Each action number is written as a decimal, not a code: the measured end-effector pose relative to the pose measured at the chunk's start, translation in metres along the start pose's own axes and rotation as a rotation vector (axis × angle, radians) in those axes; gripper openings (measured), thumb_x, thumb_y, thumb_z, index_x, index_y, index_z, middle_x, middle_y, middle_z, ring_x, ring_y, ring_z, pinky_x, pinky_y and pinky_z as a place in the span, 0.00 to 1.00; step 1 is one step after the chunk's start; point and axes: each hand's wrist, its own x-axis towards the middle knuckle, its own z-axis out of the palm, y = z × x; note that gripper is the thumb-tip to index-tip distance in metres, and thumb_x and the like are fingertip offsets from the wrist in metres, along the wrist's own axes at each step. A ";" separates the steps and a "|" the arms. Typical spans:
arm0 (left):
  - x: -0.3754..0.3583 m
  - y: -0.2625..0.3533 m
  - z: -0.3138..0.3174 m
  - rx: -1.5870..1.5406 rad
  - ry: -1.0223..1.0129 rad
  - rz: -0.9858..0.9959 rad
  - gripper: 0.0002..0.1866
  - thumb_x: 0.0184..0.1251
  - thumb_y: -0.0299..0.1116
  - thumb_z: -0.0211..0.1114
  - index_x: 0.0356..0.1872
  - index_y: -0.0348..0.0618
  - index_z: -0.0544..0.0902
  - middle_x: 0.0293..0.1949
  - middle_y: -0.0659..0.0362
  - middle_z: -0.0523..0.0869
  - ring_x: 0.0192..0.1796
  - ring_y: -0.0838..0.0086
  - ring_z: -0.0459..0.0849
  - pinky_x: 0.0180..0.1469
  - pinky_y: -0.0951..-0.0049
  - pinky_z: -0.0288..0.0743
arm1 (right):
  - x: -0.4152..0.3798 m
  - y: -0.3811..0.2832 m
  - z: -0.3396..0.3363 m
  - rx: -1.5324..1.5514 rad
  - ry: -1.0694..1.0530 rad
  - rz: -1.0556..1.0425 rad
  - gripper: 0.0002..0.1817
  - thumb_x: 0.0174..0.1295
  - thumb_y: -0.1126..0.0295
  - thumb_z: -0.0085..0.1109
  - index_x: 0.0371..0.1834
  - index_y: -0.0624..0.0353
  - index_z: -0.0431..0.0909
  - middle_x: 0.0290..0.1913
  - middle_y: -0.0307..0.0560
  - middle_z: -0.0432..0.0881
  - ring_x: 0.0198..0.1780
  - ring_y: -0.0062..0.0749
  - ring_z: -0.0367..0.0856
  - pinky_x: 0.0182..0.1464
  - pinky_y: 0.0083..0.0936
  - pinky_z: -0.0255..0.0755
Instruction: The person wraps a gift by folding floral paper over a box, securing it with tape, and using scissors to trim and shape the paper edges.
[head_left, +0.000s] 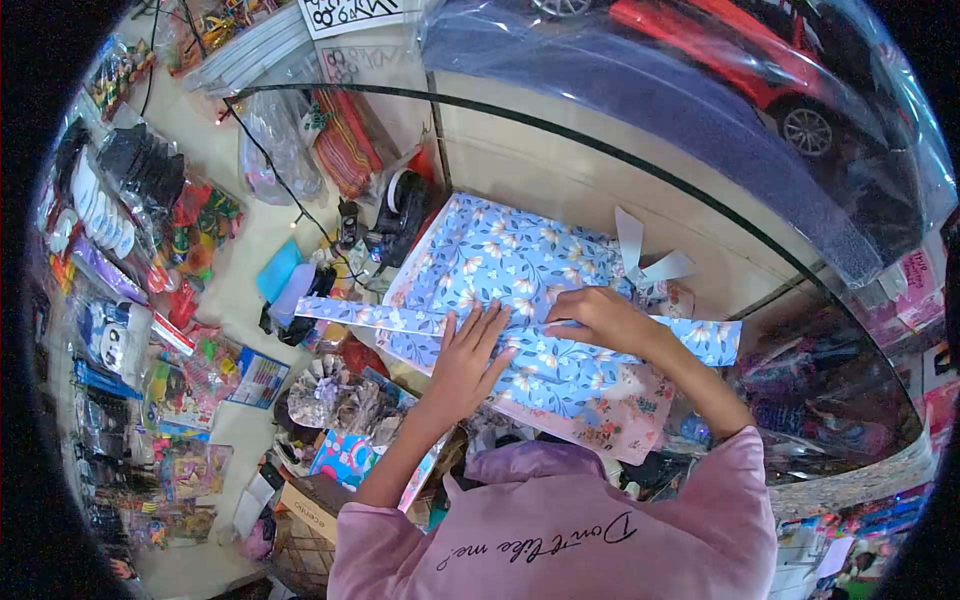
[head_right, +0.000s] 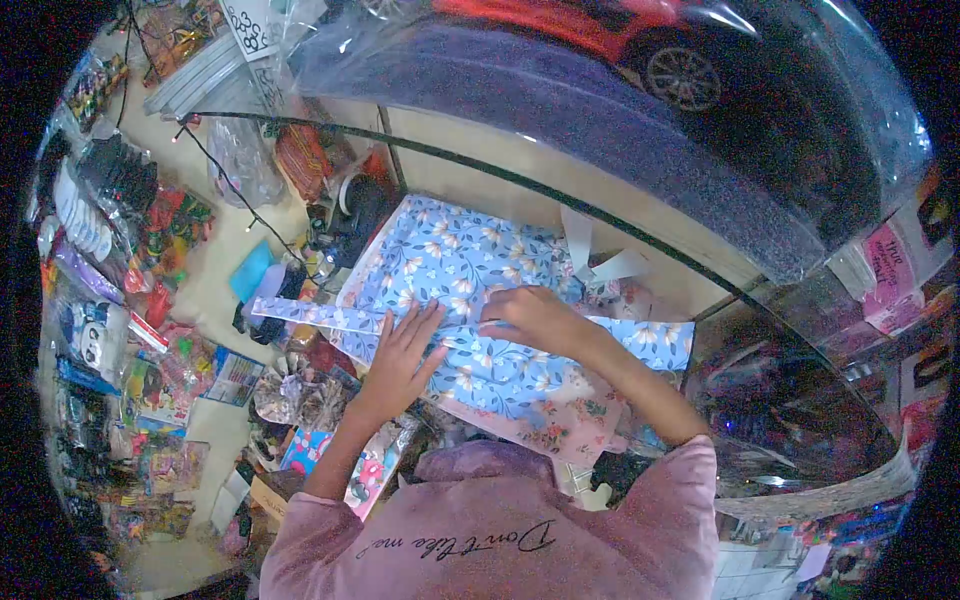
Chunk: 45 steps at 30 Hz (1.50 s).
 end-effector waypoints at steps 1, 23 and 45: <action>0.000 0.000 0.000 -0.003 -0.009 -0.004 0.30 0.75 0.44 0.49 0.73 0.41 0.60 0.71 0.47 0.64 0.74 0.48 0.57 0.75 0.45 0.38 | -0.002 -0.002 0.000 -0.071 -0.009 0.001 0.12 0.61 0.58 0.62 0.36 0.56 0.83 0.36 0.45 0.81 0.39 0.42 0.82 0.40 0.35 0.75; -0.004 -0.006 0.000 0.102 -0.096 0.068 0.32 0.70 0.51 0.55 0.74 0.61 0.61 0.75 0.48 0.55 0.76 0.45 0.52 0.73 0.40 0.40 | -0.048 -0.027 0.012 -0.630 -0.012 -0.047 0.30 0.58 0.72 0.52 0.67 0.47 0.70 0.65 0.36 0.75 0.61 0.22 0.76 0.54 0.27 0.70; -0.007 -0.010 -0.001 0.277 -0.080 0.152 0.37 0.62 0.54 0.62 0.72 0.56 0.65 0.75 0.50 0.56 0.75 0.50 0.55 0.71 0.39 0.48 | -0.067 -0.036 0.043 -0.697 0.024 0.032 0.38 0.55 0.74 0.52 0.74 0.60 0.57 0.75 0.46 0.59 0.72 0.35 0.63 0.71 0.40 0.61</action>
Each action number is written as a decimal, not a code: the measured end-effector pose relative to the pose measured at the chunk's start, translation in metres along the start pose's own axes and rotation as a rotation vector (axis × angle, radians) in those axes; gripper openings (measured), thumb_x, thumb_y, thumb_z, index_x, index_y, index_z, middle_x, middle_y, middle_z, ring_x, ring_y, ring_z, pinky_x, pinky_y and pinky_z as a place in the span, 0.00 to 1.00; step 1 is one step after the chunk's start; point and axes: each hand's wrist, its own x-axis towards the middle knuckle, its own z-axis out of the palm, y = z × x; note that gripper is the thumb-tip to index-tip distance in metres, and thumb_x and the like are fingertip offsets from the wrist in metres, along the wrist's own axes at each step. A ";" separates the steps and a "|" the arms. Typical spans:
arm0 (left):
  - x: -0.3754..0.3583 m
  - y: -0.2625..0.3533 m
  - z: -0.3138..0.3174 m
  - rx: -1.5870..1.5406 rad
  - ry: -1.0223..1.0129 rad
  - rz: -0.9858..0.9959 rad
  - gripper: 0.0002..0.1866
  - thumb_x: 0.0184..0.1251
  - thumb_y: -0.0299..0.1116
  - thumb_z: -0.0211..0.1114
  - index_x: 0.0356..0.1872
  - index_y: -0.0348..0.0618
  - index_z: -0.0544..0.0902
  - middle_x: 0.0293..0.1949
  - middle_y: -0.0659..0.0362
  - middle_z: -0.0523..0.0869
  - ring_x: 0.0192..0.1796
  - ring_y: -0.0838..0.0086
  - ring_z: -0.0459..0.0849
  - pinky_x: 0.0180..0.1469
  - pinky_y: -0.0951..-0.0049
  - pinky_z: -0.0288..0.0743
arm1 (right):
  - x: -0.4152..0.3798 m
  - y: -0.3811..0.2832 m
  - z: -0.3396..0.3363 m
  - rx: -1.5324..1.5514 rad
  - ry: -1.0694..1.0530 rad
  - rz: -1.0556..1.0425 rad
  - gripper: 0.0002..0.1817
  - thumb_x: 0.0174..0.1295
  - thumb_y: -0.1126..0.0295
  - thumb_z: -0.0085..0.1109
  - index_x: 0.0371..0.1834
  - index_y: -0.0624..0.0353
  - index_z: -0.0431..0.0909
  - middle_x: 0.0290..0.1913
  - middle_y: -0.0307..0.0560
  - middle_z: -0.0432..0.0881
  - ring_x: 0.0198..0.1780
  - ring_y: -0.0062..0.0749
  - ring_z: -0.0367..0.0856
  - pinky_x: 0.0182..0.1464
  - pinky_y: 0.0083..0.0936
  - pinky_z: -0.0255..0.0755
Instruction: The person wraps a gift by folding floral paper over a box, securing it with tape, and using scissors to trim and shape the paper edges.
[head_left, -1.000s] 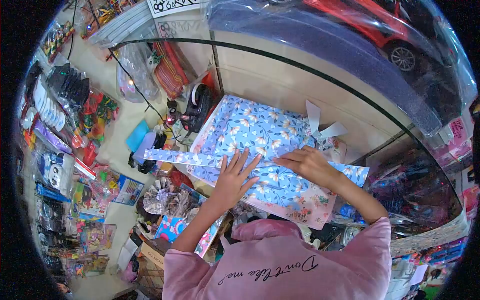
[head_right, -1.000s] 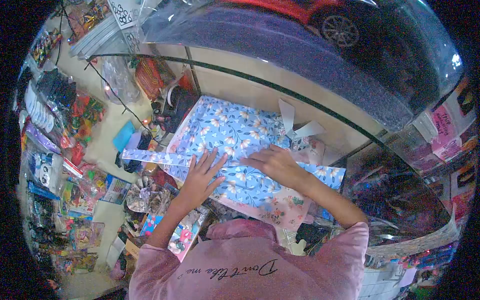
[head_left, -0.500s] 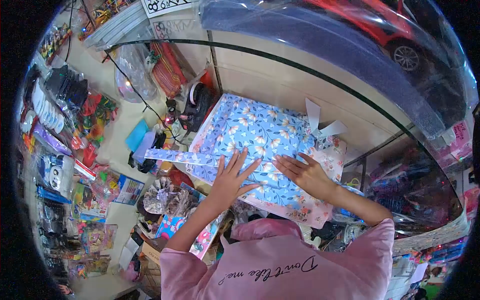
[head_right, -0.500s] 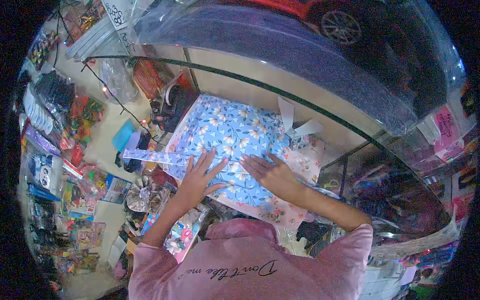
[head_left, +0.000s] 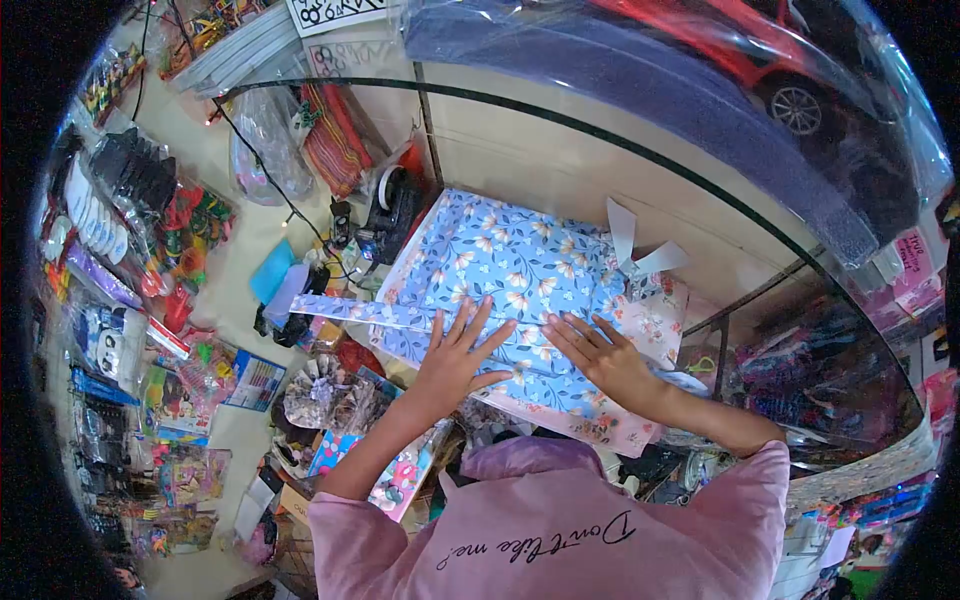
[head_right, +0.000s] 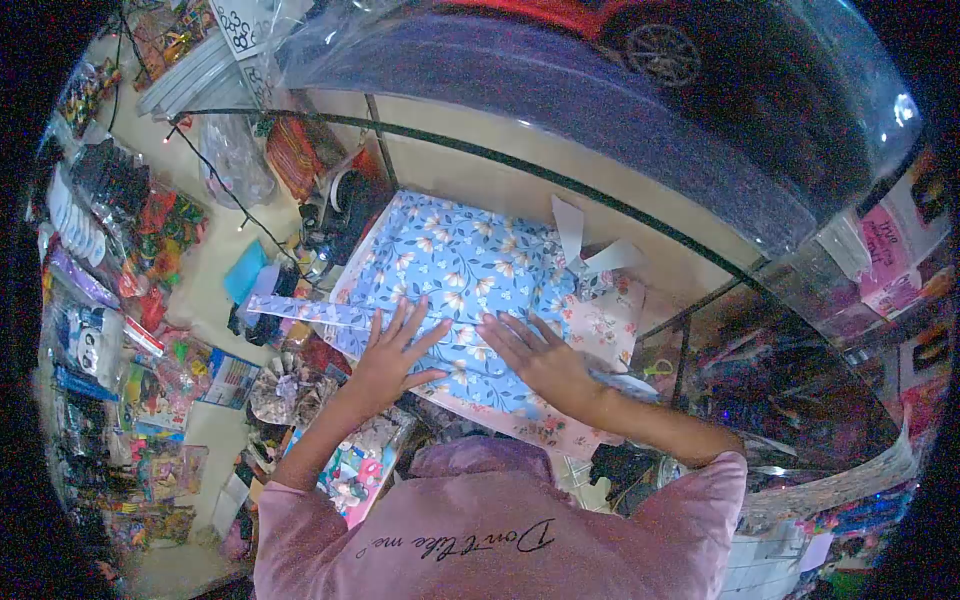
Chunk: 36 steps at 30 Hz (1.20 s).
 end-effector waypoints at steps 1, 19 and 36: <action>0.001 0.003 0.000 -0.016 0.022 0.007 0.37 0.63 0.54 0.62 0.71 0.51 0.65 0.75 0.49 0.57 0.75 0.49 0.55 0.71 0.39 0.48 | 0.001 -0.001 0.000 0.004 0.002 0.001 0.38 0.55 0.75 0.52 0.73 0.60 0.57 0.75 0.46 0.59 0.72 0.36 0.63 0.71 0.39 0.61; -0.015 0.013 0.006 -0.118 0.087 -0.152 0.33 0.71 0.45 0.57 0.72 0.41 0.61 0.74 0.54 0.60 0.76 0.56 0.56 0.74 0.48 0.44 | 0.056 -0.004 -0.004 0.099 0.138 -0.159 0.29 0.59 0.70 0.49 0.67 0.59 0.67 0.65 0.46 0.73 0.67 0.32 0.71 0.71 0.45 0.56; -0.011 0.004 -0.002 -0.192 0.087 -0.231 0.30 0.73 0.43 0.54 0.68 0.32 0.64 0.73 0.43 0.59 0.74 0.47 0.56 0.73 0.43 0.43 | 0.057 0.073 -0.006 0.381 0.093 -0.233 0.19 0.56 0.71 0.59 0.53 0.52 0.81 0.35 0.44 0.80 0.36 0.39 0.81 0.38 0.34 0.75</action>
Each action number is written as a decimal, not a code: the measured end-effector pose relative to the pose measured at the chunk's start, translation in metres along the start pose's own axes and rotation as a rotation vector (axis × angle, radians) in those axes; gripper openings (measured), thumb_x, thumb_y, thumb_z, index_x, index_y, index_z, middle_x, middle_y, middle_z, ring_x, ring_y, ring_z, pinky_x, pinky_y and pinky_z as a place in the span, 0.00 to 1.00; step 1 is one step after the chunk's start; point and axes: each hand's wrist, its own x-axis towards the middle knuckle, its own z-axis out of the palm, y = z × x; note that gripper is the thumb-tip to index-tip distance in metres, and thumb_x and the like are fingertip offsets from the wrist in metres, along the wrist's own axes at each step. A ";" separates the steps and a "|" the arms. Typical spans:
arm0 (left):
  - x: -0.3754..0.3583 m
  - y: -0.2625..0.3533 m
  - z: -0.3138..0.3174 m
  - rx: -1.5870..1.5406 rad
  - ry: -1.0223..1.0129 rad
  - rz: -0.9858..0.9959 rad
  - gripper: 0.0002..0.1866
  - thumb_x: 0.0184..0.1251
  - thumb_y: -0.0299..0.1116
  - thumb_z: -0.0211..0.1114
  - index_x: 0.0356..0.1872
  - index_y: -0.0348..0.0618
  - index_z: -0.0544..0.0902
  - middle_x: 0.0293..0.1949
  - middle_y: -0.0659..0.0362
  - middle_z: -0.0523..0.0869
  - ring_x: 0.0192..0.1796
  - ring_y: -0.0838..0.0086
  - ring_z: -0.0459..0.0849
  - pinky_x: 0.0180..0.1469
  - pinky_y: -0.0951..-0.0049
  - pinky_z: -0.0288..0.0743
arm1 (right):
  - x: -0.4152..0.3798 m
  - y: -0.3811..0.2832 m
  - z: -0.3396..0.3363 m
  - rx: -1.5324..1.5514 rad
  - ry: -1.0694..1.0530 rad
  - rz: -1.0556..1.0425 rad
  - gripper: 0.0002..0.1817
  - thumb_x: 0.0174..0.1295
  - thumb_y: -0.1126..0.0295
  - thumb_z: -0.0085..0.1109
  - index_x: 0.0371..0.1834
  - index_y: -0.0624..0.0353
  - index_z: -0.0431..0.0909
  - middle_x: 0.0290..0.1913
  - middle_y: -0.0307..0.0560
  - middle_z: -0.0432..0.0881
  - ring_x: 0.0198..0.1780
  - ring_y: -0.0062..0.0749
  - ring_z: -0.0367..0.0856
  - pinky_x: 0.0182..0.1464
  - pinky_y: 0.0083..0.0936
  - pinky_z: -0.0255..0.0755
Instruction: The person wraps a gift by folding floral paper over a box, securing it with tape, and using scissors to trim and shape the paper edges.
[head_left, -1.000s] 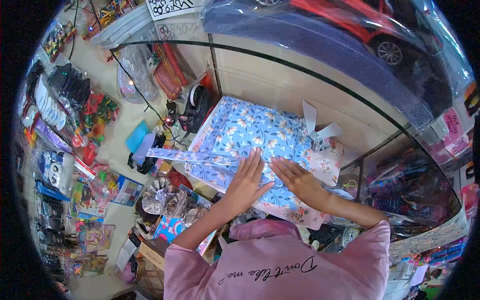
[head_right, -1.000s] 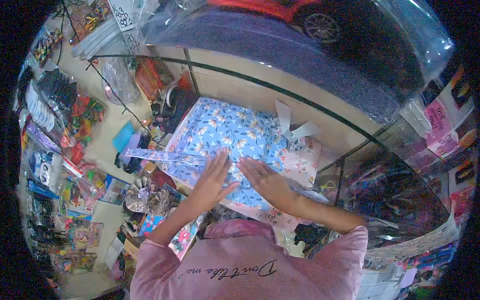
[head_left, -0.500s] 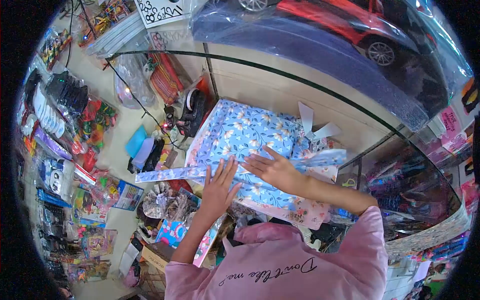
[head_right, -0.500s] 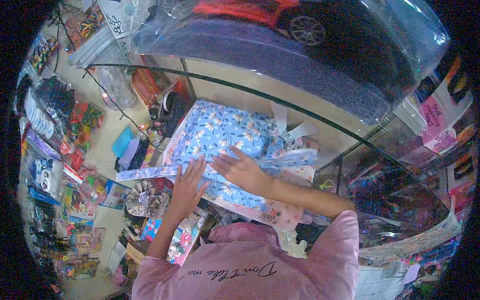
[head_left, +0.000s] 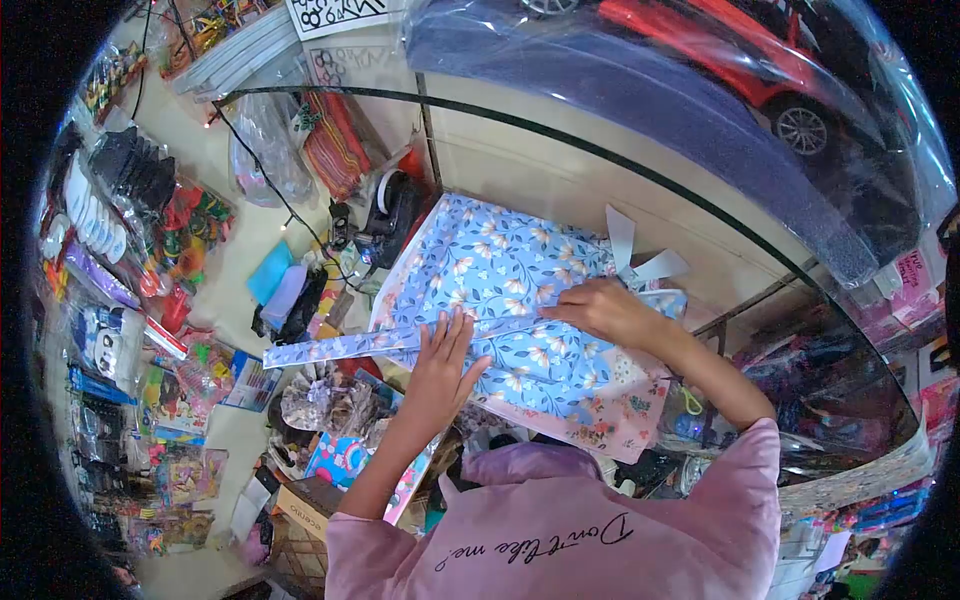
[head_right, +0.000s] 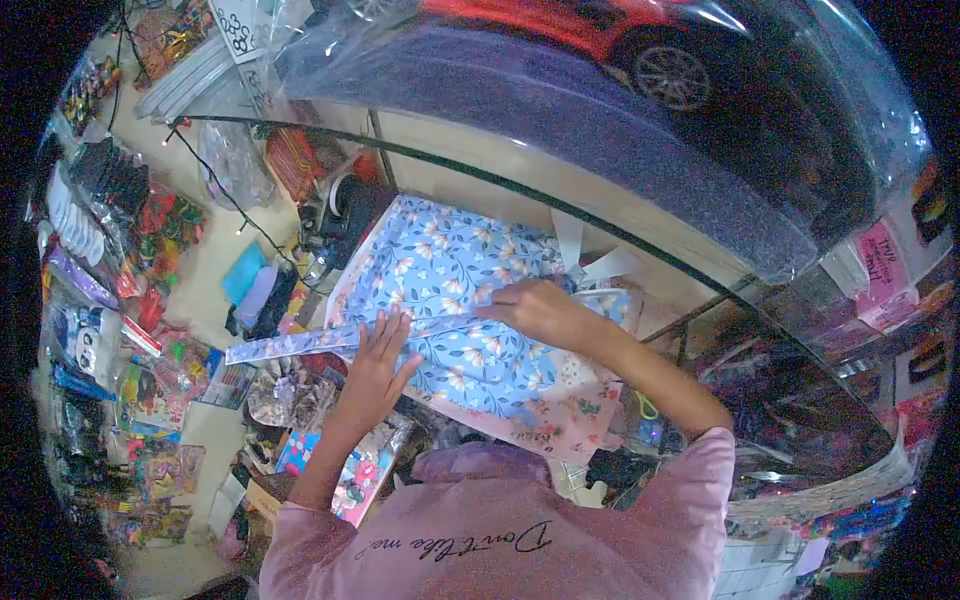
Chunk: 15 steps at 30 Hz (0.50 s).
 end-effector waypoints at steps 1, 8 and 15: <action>0.005 0.002 0.000 -0.019 0.020 -0.001 0.30 0.73 0.43 0.54 0.67 0.30 0.65 0.72 0.40 0.59 0.74 0.46 0.57 0.73 0.44 0.44 | -0.001 -0.001 0.000 0.060 -0.014 0.030 0.19 0.57 0.71 0.59 0.53 0.53 0.80 0.36 0.45 0.79 0.36 0.40 0.81 0.38 0.34 0.75; 0.027 0.028 0.006 -0.019 0.076 0.101 0.30 0.72 0.42 0.55 0.67 0.32 0.65 0.70 0.41 0.63 0.73 0.47 0.60 0.74 0.46 0.43 | 0.006 -0.014 -0.001 0.254 -0.060 0.083 0.19 0.60 0.72 0.57 0.55 0.56 0.79 0.39 0.49 0.78 0.40 0.44 0.80 0.42 0.36 0.76; 0.012 0.011 0.009 -0.017 0.015 0.100 0.31 0.70 0.44 0.57 0.70 0.41 0.65 0.71 0.50 0.65 0.75 0.53 0.58 0.75 0.46 0.41 | 0.021 -0.032 0.010 0.386 0.011 0.113 0.16 0.60 0.72 0.58 0.52 0.57 0.79 0.38 0.47 0.76 0.41 0.40 0.82 0.43 0.33 0.79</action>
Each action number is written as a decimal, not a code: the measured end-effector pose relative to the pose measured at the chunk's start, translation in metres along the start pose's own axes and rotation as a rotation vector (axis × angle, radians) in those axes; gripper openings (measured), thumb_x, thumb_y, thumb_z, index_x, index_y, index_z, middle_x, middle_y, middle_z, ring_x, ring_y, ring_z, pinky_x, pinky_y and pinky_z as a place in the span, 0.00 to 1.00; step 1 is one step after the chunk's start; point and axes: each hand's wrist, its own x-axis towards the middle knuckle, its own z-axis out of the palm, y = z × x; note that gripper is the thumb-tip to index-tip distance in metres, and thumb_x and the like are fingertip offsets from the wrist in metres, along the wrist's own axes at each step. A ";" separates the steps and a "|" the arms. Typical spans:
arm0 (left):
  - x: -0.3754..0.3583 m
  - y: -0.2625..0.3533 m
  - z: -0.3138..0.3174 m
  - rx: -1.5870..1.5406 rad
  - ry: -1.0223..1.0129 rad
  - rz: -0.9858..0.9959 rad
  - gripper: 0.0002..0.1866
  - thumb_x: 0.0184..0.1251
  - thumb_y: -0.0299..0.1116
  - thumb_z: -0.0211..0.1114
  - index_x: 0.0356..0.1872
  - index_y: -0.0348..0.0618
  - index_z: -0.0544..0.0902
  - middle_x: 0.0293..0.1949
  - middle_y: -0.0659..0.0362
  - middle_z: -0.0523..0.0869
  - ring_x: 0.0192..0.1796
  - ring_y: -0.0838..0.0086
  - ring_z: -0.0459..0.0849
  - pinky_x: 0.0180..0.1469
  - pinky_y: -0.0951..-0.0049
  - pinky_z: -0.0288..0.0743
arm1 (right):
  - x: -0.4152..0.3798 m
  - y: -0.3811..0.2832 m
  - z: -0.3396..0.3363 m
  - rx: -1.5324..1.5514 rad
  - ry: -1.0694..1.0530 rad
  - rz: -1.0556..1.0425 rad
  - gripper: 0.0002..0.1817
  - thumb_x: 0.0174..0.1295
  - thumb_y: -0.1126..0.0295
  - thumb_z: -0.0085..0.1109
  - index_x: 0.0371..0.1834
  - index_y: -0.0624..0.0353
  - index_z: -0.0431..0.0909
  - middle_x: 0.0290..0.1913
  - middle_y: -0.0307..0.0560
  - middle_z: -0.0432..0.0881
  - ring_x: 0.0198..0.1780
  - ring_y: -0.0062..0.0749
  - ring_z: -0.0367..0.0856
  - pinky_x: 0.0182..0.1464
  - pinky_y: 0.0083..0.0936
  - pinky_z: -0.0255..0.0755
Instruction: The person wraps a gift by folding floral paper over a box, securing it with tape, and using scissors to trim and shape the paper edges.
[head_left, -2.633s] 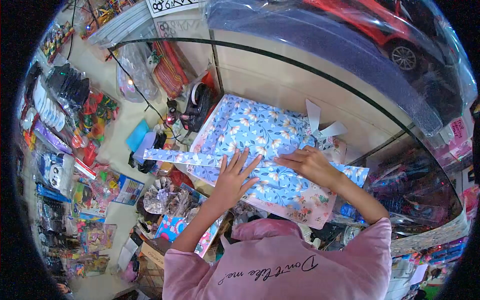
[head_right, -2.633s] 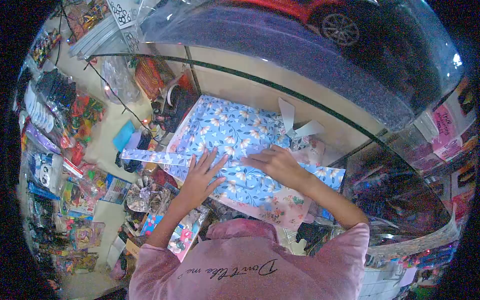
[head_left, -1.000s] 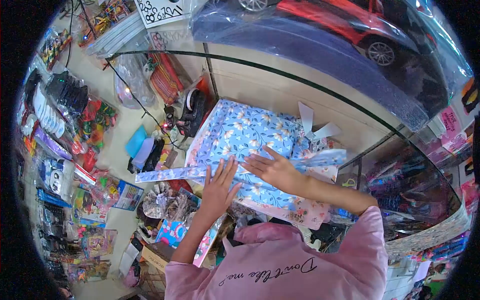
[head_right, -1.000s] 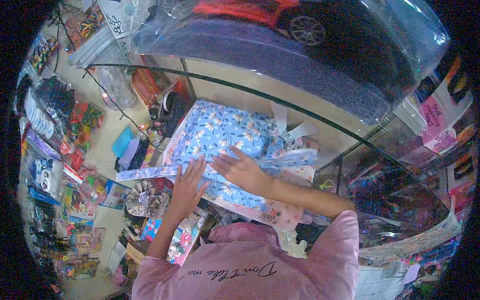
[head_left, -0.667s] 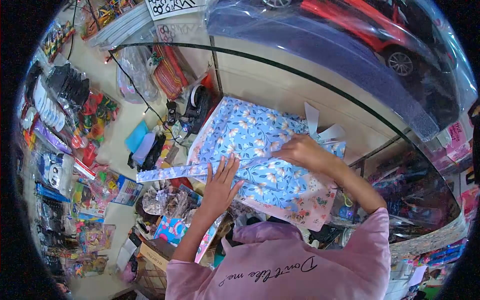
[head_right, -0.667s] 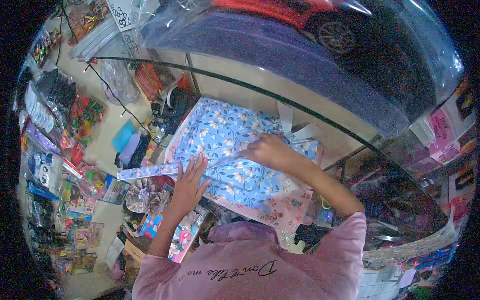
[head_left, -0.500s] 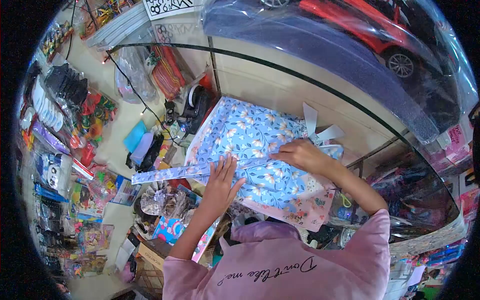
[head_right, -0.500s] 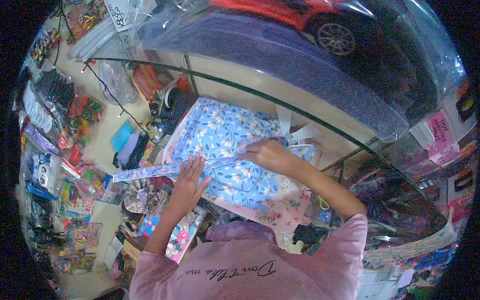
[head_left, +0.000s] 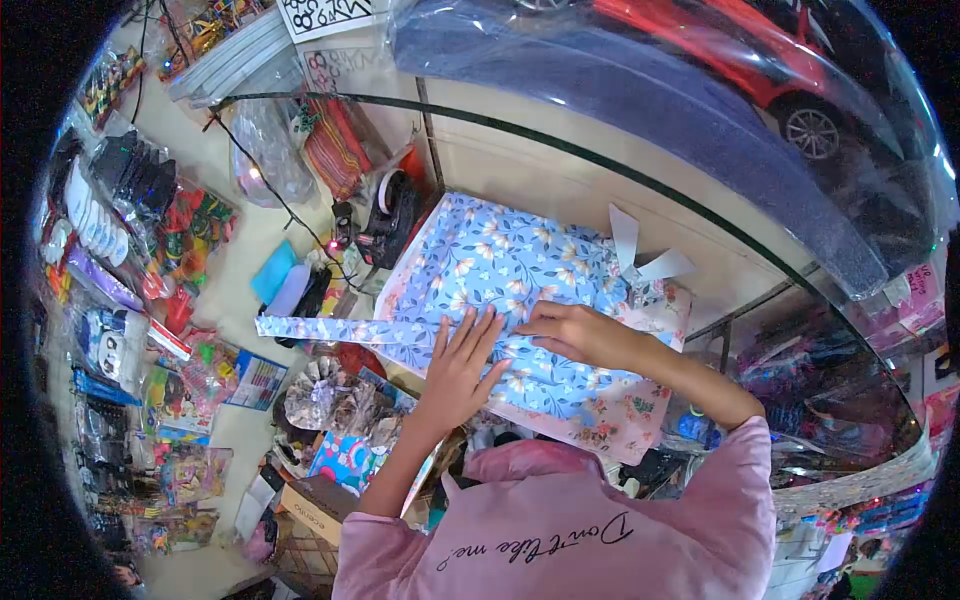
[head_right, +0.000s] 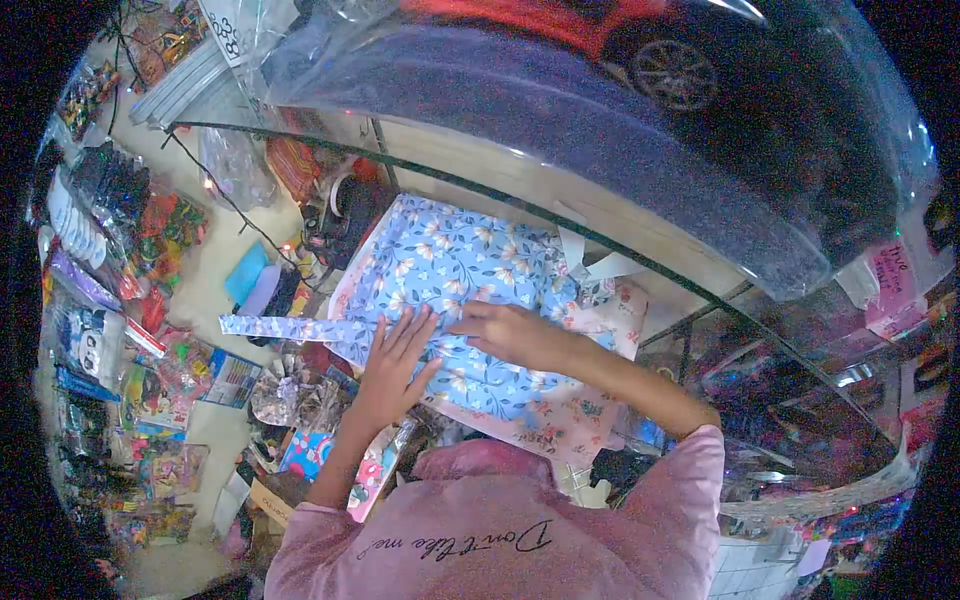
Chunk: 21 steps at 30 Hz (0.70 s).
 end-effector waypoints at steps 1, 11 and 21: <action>0.000 -0.002 0.000 0.007 -0.008 0.001 0.31 0.70 0.44 0.57 0.70 0.42 0.65 0.71 0.51 0.65 0.75 0.53 0.58 0.75 0.46 0.41 | 0.001 -0.001 -0.001 0.003 0.005 0.000 0.15 0.61 0.71 0.58 0.52 0.57 0.80 0.38 0.46 0.76 0.41 0.40 0.82 0.43 0.33 0.79; -0.002 -0.002 -0.006 0.054 -0.045 0.049 0.31 0.71 0.48 0.55 0.72 0.50 0.64 0.72 0.55 0.64 0.74 0.56 0.61 0.74 0.50 0.48 | -0.023 0.015 -0.007 -0.373 0.051 -0.148 0.19 0.56 0.69 0.59 0.53 0.49 0.79 0.33 0.41 0.79 0.30 0.34 0.81 0.33 0.31 0.78; 0.018 -0.001 -0.013 -0.057 0.066 0.013 0.24 0.70 0.39 0.57 0.66 0.47 0.72 0.59 0.50 0.80 0.66 0.54 0.74 0.72 0.51 0.56 | -0.023 0.001 -0.020 -0.361 -0.025 -0.062 0.24 0.55 0.74 0.56 0.59 0.54 0.75 0.37 0.44 0.84 0.31 0.36 0.83 0.33 0.31 0.78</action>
